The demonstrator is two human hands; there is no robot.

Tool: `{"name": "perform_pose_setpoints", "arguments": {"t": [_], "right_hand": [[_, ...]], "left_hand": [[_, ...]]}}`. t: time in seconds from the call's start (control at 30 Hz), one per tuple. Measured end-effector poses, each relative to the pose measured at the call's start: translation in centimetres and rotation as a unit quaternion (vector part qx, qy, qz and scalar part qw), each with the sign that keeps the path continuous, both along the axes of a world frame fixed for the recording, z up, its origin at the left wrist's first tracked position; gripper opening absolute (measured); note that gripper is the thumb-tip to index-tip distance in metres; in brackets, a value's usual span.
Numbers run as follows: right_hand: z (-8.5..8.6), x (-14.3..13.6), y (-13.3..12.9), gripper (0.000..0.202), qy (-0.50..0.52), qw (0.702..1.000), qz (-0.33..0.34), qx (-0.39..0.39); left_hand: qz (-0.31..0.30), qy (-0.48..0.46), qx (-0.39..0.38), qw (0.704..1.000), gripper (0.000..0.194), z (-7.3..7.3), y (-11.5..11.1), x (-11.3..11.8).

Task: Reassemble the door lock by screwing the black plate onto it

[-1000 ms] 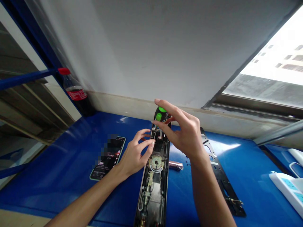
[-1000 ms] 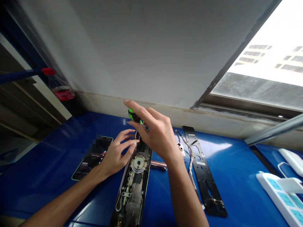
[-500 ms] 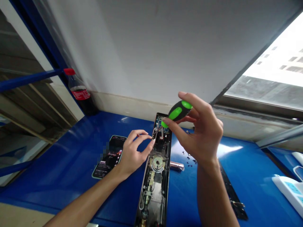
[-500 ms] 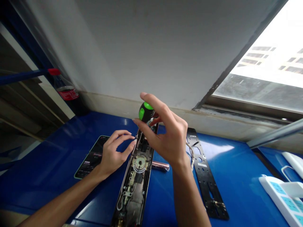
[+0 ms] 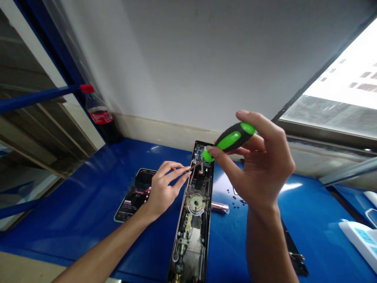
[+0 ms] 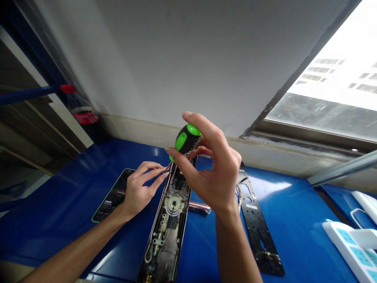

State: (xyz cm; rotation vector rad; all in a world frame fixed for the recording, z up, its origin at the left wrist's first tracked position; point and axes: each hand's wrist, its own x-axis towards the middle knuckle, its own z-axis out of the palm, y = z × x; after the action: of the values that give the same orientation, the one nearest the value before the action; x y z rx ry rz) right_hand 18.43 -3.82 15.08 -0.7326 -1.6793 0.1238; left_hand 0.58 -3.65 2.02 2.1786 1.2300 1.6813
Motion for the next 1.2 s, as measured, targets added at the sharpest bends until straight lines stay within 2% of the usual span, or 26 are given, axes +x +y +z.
{"name": "perform_pose_setpoints", "arguments": {"t": [0.23, 0.53, 0.7, 0.8, 0.87, 1.0, 1.1, 1.2], "right_hand": [[0.1, 0.7, 0.2, 0.051, 0.019, 0.999, -0.016, -0.038], [-0.3, 0.3, 0.7, 0.051, 0.04, 0.995, -0.048, -0.08], [-0.4, 0.7, 0.8, 0.059, 0.002, 0.995, -0.014, -0.094], [-0.4, 1.0, 0.8, 0.057, 0.0, 0.997, -0.034, -0.066], [-0.5, 1.1, 0.8, 0.051, -0.008, 0.998, -0.042, -0.051], [-0.8, 0.9, 1.0, 0.052, -0.063, 0.997, -0.034, -0.038], [-1.2, 0.6, 1.4, 0.057, -0.104, 0.993, -0.03, -0.038], [-1.6, 0.3, 1.7, 0.056, -0.113, 0.993, -0.017, -0.033]], "left_hand": [[-0.019, -0.006, 0.018, 1.0, 0.015, 0.3, -0.1, 0.2], [-0.034, -0.012, 0.008, 0.999, 0.018, -0.3, -0.1, 0.1], [-0.028, -0.005, -0.006, 1.0, 0.02, -0.4, 0.1, 0.1], [-0.001, 0.013, -0.05, 0.999, 0.032, -0.5, 0.0, 0.3], [0.004, 0.029, -0.061, 0.998, 0.03, -0.6, -0.2, 0.4], [-0.003, 0.101, -0.031, 0.994, 0.018, -0.8, -0.4, 0.5], [-0.007, 0.162, -0.014, 0.987, 0.022, -0.6, -0.5, 0.4], [-0.016, 0.18, -0.019, 0.983, 0.025, -0.4, -0.6, 0.3]]}}
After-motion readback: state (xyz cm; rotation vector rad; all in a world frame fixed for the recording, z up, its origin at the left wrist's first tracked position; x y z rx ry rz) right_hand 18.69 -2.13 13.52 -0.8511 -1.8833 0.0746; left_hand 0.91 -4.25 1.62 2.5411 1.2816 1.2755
